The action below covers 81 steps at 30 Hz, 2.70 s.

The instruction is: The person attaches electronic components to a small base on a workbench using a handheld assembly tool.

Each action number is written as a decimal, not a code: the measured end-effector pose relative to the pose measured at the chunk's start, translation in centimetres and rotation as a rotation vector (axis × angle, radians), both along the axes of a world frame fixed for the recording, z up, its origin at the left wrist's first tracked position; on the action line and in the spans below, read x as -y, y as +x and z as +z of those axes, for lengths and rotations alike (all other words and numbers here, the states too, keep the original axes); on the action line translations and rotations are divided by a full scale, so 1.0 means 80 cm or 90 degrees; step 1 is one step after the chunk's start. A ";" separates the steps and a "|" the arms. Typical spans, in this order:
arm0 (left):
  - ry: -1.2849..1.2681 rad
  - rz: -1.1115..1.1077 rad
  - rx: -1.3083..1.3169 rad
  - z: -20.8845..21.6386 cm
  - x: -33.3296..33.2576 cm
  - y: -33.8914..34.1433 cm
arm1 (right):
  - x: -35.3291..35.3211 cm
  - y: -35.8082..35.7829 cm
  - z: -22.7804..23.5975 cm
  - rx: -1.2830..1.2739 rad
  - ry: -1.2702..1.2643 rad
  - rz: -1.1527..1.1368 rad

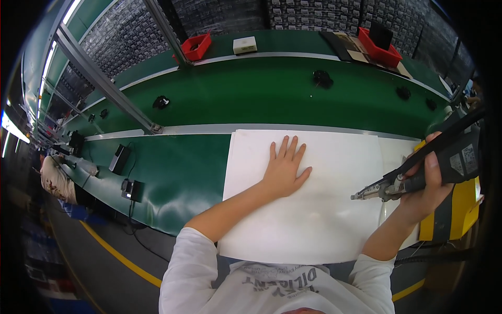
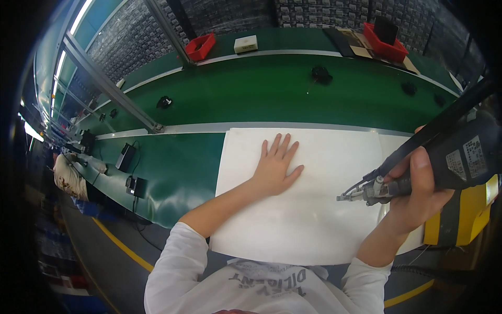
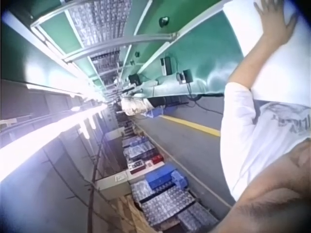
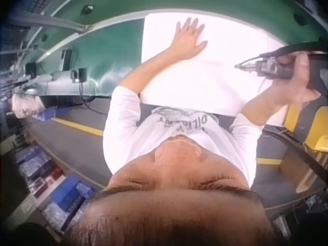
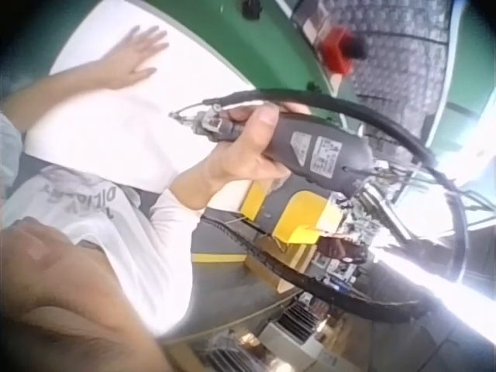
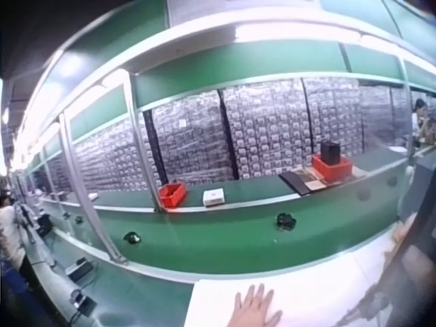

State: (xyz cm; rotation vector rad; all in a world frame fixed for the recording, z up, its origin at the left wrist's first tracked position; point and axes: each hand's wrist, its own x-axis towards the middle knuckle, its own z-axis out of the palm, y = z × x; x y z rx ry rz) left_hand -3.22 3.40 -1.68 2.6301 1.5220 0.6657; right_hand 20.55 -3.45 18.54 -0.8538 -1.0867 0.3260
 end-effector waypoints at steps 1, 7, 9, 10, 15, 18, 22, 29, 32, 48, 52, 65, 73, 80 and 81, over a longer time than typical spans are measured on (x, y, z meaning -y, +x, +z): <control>-0.003 0.009 -0.007 -0.001 0.002 0.001 | 0.001 -0.002 0.000 0.008 -0.010 0.002; -0.006 0.014 -0.007 0.004 0.003 -0.002 | 0.002 -0.012 0.009 -0.006 0.026 0.030; -0.003 0.024 -0.011 0.003 0.005 -0.009 | -0.002 -0.016 0.004 0.004 0.020 0.044; -0.010 0.021 -0.006 0.004 0.006 -0.011 | -0.002 -0.018 0.003 0.009 0.017 0.042; -0.009 0.020 0.008 -0.001 0.008 -0.016 | -0.003 -0.035 0.010 0.002 0.035 0.059; -0.009 0.011 0.005 0.004 0.009 -0.015 | 0.000 -0.025 0.011 -0.008 0.027 0.076; -0.014 0.013 0.006 0.004 0.009 -0.018 | -0.007 -0.028 0.009 -0.010 0.038 0.075; -0.018 0.013 0.007 0.010 0.010 -0.021 | -0.014 -0.023 0.007 -0.011 0.041 0.000; 0.024 0.000 0.034 0.012 0.001 -0.030 | -0.014 -0.025 0.009 -0.021 0.033 -0.043; 0.040 0.702 -0.192 -0.007 -0.211 -0.473 | -0.021 -0.021 0.000 -0.007 0.045 0.026; 0.047 0.694 -0.180 0.004 -0.211 -0.464 | -0.018 -0.010 -0.005 0.011 0.055 0.040; -0.099 0.043 0.331 0.149 -0.075 -0.164 | -0.005 -0.001 0.011 -0.013 -0.012 -0.039; -0.235 -0.008 0.382 0.037 0.019 -0.030 | -0.005 -0.006 0.021 -0.055 0.078 0.035; 0.131 -0.460 0.013 0.069 0.043 -0.027 | -0.006 -0.009 0.020 -0.014 0.035 -0.026; 0.130 -0.463 0.014 0.063 0.045 -0.019 | -0.005 -0.009 0.020 -0.014 0.034 -0.030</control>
